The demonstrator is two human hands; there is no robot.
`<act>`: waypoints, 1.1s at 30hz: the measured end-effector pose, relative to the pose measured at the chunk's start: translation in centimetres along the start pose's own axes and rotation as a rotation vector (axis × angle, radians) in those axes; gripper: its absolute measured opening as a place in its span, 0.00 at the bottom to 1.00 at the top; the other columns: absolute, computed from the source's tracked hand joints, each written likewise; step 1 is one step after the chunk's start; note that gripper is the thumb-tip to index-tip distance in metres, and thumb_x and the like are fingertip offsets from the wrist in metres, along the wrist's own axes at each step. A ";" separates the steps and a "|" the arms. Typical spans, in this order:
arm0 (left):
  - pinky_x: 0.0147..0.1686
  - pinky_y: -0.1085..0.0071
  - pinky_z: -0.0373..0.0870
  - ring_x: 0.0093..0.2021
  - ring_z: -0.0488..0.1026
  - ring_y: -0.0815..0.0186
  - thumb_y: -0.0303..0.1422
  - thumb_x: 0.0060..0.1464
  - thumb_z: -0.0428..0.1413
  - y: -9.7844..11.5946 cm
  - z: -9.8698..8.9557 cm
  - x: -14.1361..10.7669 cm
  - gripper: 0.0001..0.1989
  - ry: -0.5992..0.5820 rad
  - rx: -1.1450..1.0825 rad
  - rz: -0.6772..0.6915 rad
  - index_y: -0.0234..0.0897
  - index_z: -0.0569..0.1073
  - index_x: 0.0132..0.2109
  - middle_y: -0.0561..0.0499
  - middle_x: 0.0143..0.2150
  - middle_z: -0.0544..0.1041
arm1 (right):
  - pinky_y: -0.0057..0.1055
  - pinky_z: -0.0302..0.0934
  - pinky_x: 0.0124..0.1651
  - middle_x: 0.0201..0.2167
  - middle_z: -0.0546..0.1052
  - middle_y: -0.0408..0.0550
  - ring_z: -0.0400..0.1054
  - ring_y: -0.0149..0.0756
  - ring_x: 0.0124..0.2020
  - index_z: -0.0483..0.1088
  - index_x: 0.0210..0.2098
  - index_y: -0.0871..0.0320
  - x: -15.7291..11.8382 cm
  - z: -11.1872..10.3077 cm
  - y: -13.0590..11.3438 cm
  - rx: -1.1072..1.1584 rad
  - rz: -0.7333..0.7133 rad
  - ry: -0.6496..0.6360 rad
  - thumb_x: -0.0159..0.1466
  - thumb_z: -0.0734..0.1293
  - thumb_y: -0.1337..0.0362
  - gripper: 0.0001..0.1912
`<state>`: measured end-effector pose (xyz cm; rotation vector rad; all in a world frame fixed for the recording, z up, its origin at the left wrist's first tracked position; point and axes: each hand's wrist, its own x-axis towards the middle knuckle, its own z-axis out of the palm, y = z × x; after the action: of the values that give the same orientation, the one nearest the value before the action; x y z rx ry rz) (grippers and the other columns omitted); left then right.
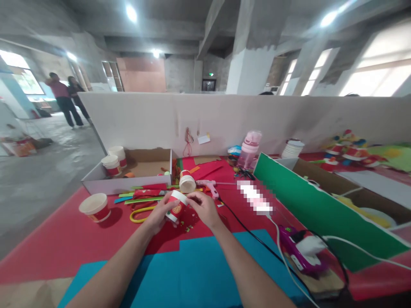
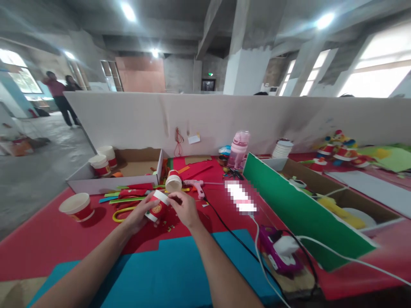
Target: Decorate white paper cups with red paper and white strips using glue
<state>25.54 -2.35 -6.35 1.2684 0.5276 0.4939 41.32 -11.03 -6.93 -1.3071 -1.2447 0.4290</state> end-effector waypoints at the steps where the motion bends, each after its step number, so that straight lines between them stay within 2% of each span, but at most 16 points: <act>1: 0.15 0.73 0.69 0.19 0.71 0.67 0.42 0.51 0.59 0.1 -0.1 -0.1 0.31 0.000 -0.001 -0.002 0.40 0.59 0.59 0.51 0.31 0.74 | 0.32 0.62 0.40 0.33 0.77 0.47 0.69 0.38 0.36 0.74 0.33 0.56 0.0 -0.1 -0.1 -0.006 0.008 -0.010 0.60 0.66 0.59 0.08; 5: 0.16 0.74 0.69 0.21 0.73 0.67 0.39 0.48 0.61 0.3 -0.7 -0.2 0.33 -0.021 -0.014 -0.037 0.40 0.60 0.60 0.49 0.33 0.75 | 0.30 0.60 0.36 0.29 0.75 0.45 0.68 0.36 0.31 0.72 0.31 0.56 -0.1 -0.4 -0.2 -0.032 0.000 -0.128 0.62 0.64 0.58 0.09; 8: 0.15 0.75 0.68 0.20 0.72 0.68 0.39 0.48 0.61 0.3 -1.4 -0.3 0.32 -0.061 -0.009 -0.077 0.41 0.61 0.59 0.49 0.33 0.76 | 0.29 0.56 0.30 0.22 0.70 0.41 0.63 0.33 0.24 0.70 0.31 0.56 -0.2 -0.6 -0.6 -0.065 -0.020 -0.217 0.65 0.61 0.58 0.11; 12: 0.14 0.77 0.65 0.17 0.72 0.67 0.39 0.49 0.60 0.3 -2.2 -0.2 0.30 -0.127 -0.007 -0.183 0.41 0.61 0.58 0.50 0.29 0.75 | 0.29 0.55 0.32 0.25 0.68 0.44 0.63 0.34 0.28 0.65 0.27 0.56 -0.4 -0.7 -1.6 -0.197 -0.146 -0.286 0.67 0.57 0.61 0.13; 18: 0.13 0.75 0.65 0.16 0.71 0.66 0.38 0.48 0.61 0.3 -2.5 -0.3 0.24 -0.255 -0.024 -0.281 0.36 0.66 0.51 0.49 0.27 0.75 | 0.31 0.53 0.32 0.25 0.69 0.46 0.62 0.36 0.28 0.60 0.24 0.56 -0.8 -0.7 -1.8 -0.356 -0.216 -0.347 0.67 0.57 0.62 0.15; 21: 0.13 0.75 0.65 0.16 0.71 0.66 0.37 0.47 0.61 0.4 -2.6 -0.2 0.23 -0.278 -0.029 -0.287 0.34 0.67 0.49 0.47 0.27 0.75 | 0.31 0.52 0.30 0.24 0.68 0.45 0.62 0.35 0.27 0.61 0.25 0.56 -0.9 -0.7 -1.5 -0.360 -0.197 -0.333 0.67 0.57 0.61 0.14; 25: 0.13 0.75 0.65 0.17 0.72 0.64 0.38 0.45 0.62 0.5 -2.7 -0.2 0.26 -0.260 -0.031 -0.298 0.35 0.66 0.50 0.48 0.28 0.75 | 0.29 0.52 0.28 0.22 0.66 0.42 0.60 0.33 0.25 0.60 0.24 0.56 -1.0 -0.4 -1.3 -0.304 -0.143 -0.305 0.66 0.58 0.58 0.15; 30: 0.13 0.76 0.64 0.17 0.72 0.65 0.38 0.45 0.62 0.6 -2.2 -0.6 0.27 -0.161 0.024 -0.213 0.37 0.65 0.52 0.48 0.30 0.76 | 0.27 0.52 0.26 0.18 0.64 0.39 0.59 0.31 0.21 0.60 0.24 0.57 -1.1 0.2 -1.0 -0.112 0.024 -0.258 0.65 0.59 0.54 0.17; 33: 0.13 0.77 0.63 0.17 0.71 0.67 0.37 0.46 0.61 0.8 -1.7 -0.9 0.26 -0.126 0.049 -0.139 0.39 0.65 0.53 0.50 0.30 0.75 | 0.27 0.53 0.25 0.17 0.63 0.38 0.59 0.30 0.19 0.60 0.24 0.56 -0.9 0.6 -0.6 0.077 0.126 -0.175 0.63 0.61 0.51 0.17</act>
<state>23.75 -1.41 -5.88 1.2900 0.5195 0.2842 40.28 -11.67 -6.97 -1.3077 -1.2811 0.6871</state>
